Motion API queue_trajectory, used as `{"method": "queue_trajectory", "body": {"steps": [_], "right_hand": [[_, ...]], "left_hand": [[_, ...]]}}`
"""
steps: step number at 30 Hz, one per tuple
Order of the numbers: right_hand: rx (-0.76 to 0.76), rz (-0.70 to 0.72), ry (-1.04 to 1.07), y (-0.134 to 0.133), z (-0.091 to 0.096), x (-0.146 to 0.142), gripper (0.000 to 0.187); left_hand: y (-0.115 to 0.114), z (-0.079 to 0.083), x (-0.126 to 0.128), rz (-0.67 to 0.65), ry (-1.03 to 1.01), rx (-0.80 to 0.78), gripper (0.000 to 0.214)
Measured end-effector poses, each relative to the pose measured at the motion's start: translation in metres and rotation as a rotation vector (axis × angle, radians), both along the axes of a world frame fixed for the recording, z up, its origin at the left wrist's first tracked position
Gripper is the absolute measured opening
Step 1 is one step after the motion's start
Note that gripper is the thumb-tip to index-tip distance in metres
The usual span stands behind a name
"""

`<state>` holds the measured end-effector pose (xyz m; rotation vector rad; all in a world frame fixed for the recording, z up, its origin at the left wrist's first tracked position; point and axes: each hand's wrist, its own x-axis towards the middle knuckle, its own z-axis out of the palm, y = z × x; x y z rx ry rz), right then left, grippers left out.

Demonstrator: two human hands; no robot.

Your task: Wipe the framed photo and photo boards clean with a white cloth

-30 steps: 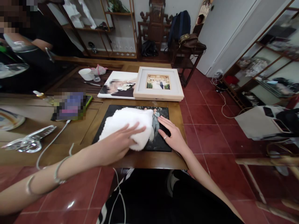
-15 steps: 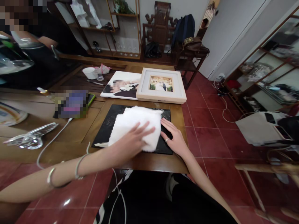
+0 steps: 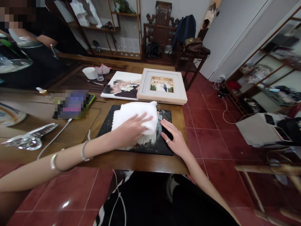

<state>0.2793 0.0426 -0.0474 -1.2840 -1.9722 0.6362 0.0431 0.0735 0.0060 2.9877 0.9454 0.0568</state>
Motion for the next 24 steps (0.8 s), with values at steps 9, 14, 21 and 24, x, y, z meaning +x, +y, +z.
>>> {"method": "queue_trajectory", "body": {"steps": [9, 14, 21, 24], "right_hand": [[-0.071, -0.106, 0.209, -0.006, -0.001, 0.003, 0.045], [-0.087, -0.112, 0.230, -0.006, 0.000, 0.002, 0.047], [-0.026, -0.004, 0.120, -0.003, 0.003, -0.001, 0.036], [-0.002, 0.003, 0.064, -0.003, 0.003, -0.002, 0.038]], "left_hand": [[-0.033, -0.015, 0.050, -0.003, -0.038, 0.234, 0.022], [-0.086, -0.012, 0.049, -0.143, -0.057, 0.309, 0.022], [-0.091, 0.017, -0.005, -0.241, -0.014, 0.104, 0.010], [-0.047, 0.026, -0.012, -0.120, 0.080, 0.020, 0.017]]}}
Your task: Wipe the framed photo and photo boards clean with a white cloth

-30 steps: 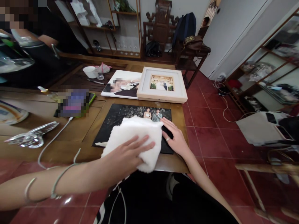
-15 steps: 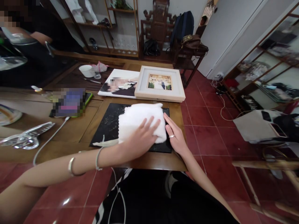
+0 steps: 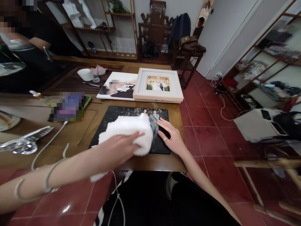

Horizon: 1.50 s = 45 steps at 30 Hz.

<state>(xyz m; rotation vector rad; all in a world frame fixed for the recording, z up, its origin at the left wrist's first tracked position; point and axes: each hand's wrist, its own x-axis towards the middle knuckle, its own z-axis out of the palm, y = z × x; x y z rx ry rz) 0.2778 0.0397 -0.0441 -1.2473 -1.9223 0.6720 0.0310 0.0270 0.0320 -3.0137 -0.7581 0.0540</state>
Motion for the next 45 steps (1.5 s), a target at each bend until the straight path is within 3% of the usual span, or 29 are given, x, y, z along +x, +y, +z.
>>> {"method": "queue_trajectory", "body": {"steps": [4, 7, 9, 12, 17, 20, 23, 27, 30, 33, 40, 42, 45], "right_hand": [[0.023, -0.014, -0.027, 0.000, -0.003, 0.002, 0.039], [0.055, -0.054, -0.056, 0.001, -0.006, 0.004, 0.036], [0.059, -0.072, -0.074, 0.002, -0.008, 0.005, 0.033], [0.057, -0.075, -0.087, 0.002, -0.009, 0.006, 0.032], [0.045, -0.039, -0.059, 0.001, -0.006, 0.004, 0.039], [0.027, -0.012, -0.037, 0.001, -0.003, 0.002, 0.041], [0.016, -0.012, -0.035, 0.001, -0.002, 0.002, 0.042], [0.018, -0.017, -0.040, 0.001, -0.003, 0.004, 0.041], [0.019, 0.000, -0.036, 0.002, -0.003, 0.005, 0.041], [0.009, -0.018, -0.040, 0.002, -0.004, 0.004, 0.041], [0.013, -0.016, -0.029, 0.001, -0.004, 0.003, 0.042], [0.013, -0.020, -0.026, 0.001, -0.004, 0.003, 0.042], [0.008, -0.024, -0.034, 0.001, -0.003, 0.002, 0.042]], "left_hand": [[0.067, 0.000, 0.017, 0.130, -0.078, -0.071, 0.025], [0.096, -0.001, 0.043, -0.047, -0.225, -0.158, 0.028], [0.101, -0.002, 0.060, -0.120, -0.249, -0.164, 0.027], [0.099, -0.011, 0.072, -0.098, -0.239, -0.133, 0.028], [0.095, -0.027, 0.038, 0.016, -0.184, -0.045, 0.024], [0.081, -0.031, 0.012, 0.104, -0.135, 0.013, 0.024], [0.040, -0.034, 0.003, 0.201, -0.059, 0.147, 0.022], [-0.029, -0.036, 0.008, 0.003, -0.093, 0.201, 0.019], [-0.047, -0.033, 0.009, -0.074, -0.129, 0.140, 0.019], [-0.026, -0.031, 0.006, -0.014, -0.119, 0.106, 0.019], [0.070, -0.033, 0.013, 0.070, -0.073, 0.025, 0.029], [0.080, -0.036, 0.016, 0.099, -0.078, -0.002, 0.032], [0.063, -0.040, 0.018, 0.090, -0.089, 0.014, 0.032]]}}
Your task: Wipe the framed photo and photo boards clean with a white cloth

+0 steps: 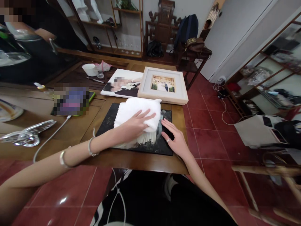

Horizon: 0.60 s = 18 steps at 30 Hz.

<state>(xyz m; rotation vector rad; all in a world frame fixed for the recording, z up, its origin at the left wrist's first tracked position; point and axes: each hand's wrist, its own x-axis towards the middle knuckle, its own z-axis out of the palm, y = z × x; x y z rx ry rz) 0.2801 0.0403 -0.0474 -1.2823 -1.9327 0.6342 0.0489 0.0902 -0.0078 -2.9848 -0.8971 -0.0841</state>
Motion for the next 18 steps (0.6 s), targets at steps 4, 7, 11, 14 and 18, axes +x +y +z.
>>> {"method": "queue_trajectory", "body": {"steps": [4, 7, 11, 14, 18], "right_hand": [[0.005, 0.000, -0.005, 0.000, 0.001, -0.001, 0.041], [0.006, 0.009, 0.002, 0.001, 0.002, -0.001, 0.040], [0.004, 0.026, 0.005, 0.001, 0.003, -0.001, 0.042], [-0.001, 0.008, 0.006, 0.000, 0.002, -0.001, 0.041], [-0.009, 0.006, 0.013, 0.000, 0.002, -0.002, 0.041]], "left_hand": [[-0.060, 0.005, -0.002, -0.018, 0.034, -0.011, 0.020], [-0.096, 0.011, -0.007, -0.076, 0.050, -0.031, 0.019], [-0.101, 0.016, -0.011, -0.143, 0.054, -0.079, 0.022], [-0.073, 0.018, -0.012, -0.121, 0.057, -0.142, 0.024], [-0.015, 0.014, -0.025, -0.011, 0.032, -0.185, 0.031]]}}
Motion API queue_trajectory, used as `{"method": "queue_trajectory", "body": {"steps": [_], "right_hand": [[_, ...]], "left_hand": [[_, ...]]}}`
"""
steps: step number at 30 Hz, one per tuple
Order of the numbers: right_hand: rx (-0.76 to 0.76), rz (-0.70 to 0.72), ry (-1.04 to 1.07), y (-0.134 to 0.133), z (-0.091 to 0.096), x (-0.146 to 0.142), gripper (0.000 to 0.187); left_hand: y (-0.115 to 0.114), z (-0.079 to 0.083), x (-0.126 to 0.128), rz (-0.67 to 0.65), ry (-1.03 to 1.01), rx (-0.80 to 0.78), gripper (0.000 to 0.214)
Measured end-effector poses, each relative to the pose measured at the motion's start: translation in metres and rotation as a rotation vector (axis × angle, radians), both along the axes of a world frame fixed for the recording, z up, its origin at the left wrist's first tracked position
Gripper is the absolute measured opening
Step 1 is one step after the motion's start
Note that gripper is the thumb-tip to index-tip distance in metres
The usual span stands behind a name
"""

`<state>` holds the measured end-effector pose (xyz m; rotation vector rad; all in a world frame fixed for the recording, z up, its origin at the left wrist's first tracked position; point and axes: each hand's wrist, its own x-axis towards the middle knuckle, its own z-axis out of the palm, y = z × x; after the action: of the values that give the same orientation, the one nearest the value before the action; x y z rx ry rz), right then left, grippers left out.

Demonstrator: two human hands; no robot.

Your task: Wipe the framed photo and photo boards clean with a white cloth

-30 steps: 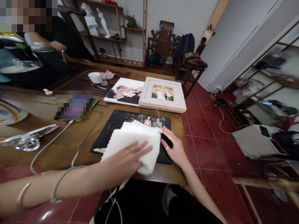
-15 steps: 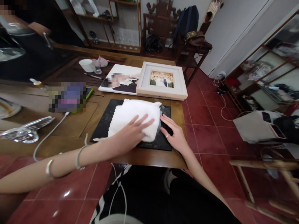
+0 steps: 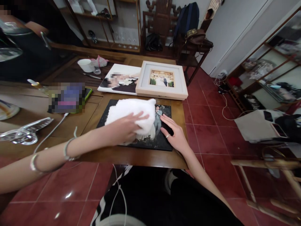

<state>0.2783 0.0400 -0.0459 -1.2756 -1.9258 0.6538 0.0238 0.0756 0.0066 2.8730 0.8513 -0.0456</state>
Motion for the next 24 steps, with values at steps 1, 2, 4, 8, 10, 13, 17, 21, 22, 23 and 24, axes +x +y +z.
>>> {"method": "queue_trajectory", "body": {"steps": [1, 2, 4, 8, 10, 13, 17, 21, 22, 23, 24], "right_hand": [[0.000, -0.001, 0.004, 0.000, 0.000, 0.000, 0.041], [0.000, -0.002, 0.006, 0.000, 0.001, 0.000, 0.041], [-0.001, -0.003, 0.008, -0.001, 0.001, 0.000, 0.041], [0.002, 0.002, 0.007, -0.001, 0.001, 0.000, 0.041], [0.007, 0.003, 0.001, 0.000, -0.001, 0.000, 0.041], [0.021, 0.018, -0.007, 0.001, -0.002, 0.002, 0.041], [0.031, 0.050, -0.016, 0.002, -0.001, 0.003, 0.043], [0.022, 0.012, -0.011, 0.001, 0.000, 0.001, 0.041], [0.021, 0.009, -0.008, 0.001, 0.000, 0.000, 0.041], [0.021, 0.010, -0.006, 0.001, 0.000, 0.000, 0.041], [0.022, 0.010, -0.004, 0.000, 0.000, 0.000, 0.041]], "left_hand": [[0.014, -0.002, -0.005, 0.042, -0.015, 0.001, 0.032], [0.025, -0.005, -0.011, 0.083, -0.039, 0.015, 0.033], [0.038, -0.011, -0.021, 0.147, -0.093, 0.053, 0.033], [0.016, -0.020, -0.022, 0.159, -0.144, 0.093, 0.028], [-0.014, -0.022, -0.014, 0.091, -0.148, 0.072, 0.023], [-0.062, -0.024, -0.003, -0.051, -0.195, 0.062, 0.010], [-0.094, -0.021, -0.003, -0.095, -0.224, 0.046, 0.009], [-0.071, -0.010, -0.024, 0.010, -0.164, -0.056, 0.019], [-0.060, -0.007, -0.031, 0.052, -0.154, -0.079, 0.023], [-0.049, -0.004, -0.038, 0.090, -0.144, -0.097, 0.026], [-0.037, -0.003, -0.046, 0.121, -0.135, -0.107, 0.028]]}}
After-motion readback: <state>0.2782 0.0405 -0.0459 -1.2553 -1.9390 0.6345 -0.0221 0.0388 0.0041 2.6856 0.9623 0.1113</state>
